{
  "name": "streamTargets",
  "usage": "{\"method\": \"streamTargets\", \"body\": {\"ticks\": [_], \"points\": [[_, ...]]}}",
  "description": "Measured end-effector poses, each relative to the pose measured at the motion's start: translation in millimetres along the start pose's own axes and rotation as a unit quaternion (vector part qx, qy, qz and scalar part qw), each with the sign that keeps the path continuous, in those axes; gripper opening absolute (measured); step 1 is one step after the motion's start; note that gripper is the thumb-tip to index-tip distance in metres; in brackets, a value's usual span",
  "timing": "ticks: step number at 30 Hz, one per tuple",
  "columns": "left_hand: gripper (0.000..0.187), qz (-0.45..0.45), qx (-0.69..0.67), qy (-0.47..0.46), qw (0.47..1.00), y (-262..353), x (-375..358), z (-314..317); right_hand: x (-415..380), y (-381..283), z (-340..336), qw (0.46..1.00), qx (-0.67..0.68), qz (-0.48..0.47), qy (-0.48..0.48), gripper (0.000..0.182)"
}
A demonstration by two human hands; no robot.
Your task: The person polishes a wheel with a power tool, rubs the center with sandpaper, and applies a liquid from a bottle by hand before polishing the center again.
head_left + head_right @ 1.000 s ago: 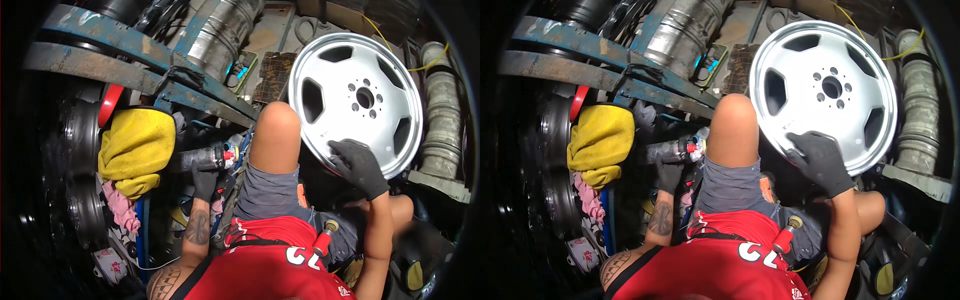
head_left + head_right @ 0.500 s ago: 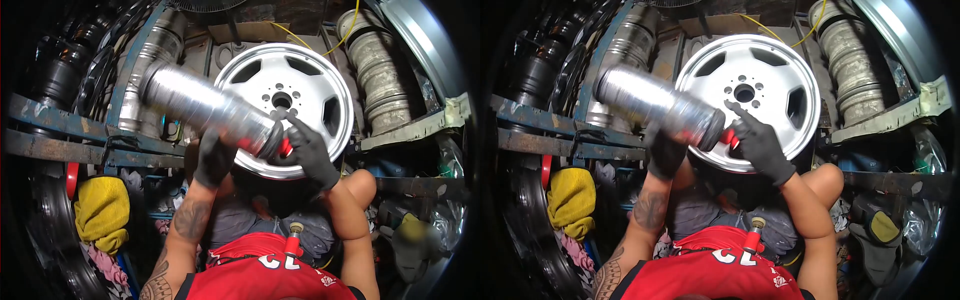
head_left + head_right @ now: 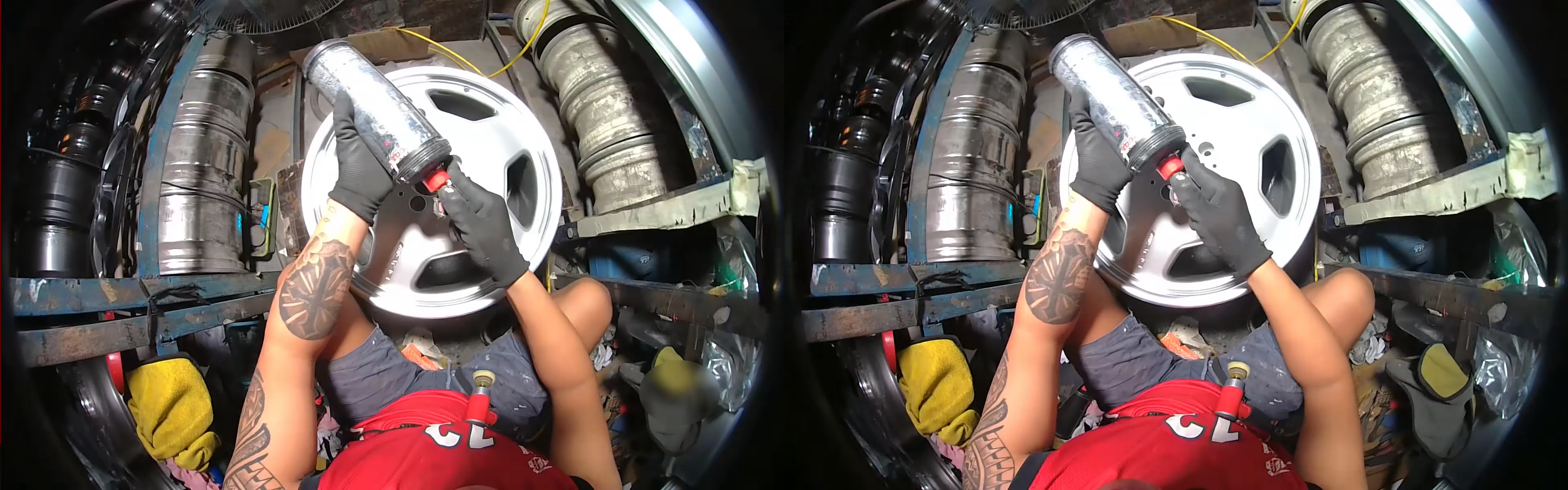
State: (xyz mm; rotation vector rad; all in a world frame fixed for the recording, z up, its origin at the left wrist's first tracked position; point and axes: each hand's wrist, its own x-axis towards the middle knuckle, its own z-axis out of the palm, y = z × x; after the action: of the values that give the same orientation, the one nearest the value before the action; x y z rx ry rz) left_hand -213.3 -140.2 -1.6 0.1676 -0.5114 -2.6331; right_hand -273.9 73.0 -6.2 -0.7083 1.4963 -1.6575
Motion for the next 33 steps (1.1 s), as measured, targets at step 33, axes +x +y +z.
{"method": "streamTargets", "body": {"ticks": [33], "points": [[0.034,0.233,0.407,0.001,0.883,57.0,-27.5,-4.9,-17.7,26.0,17.2,0.809,0.533,0.112,-0.22,0.062]]}}
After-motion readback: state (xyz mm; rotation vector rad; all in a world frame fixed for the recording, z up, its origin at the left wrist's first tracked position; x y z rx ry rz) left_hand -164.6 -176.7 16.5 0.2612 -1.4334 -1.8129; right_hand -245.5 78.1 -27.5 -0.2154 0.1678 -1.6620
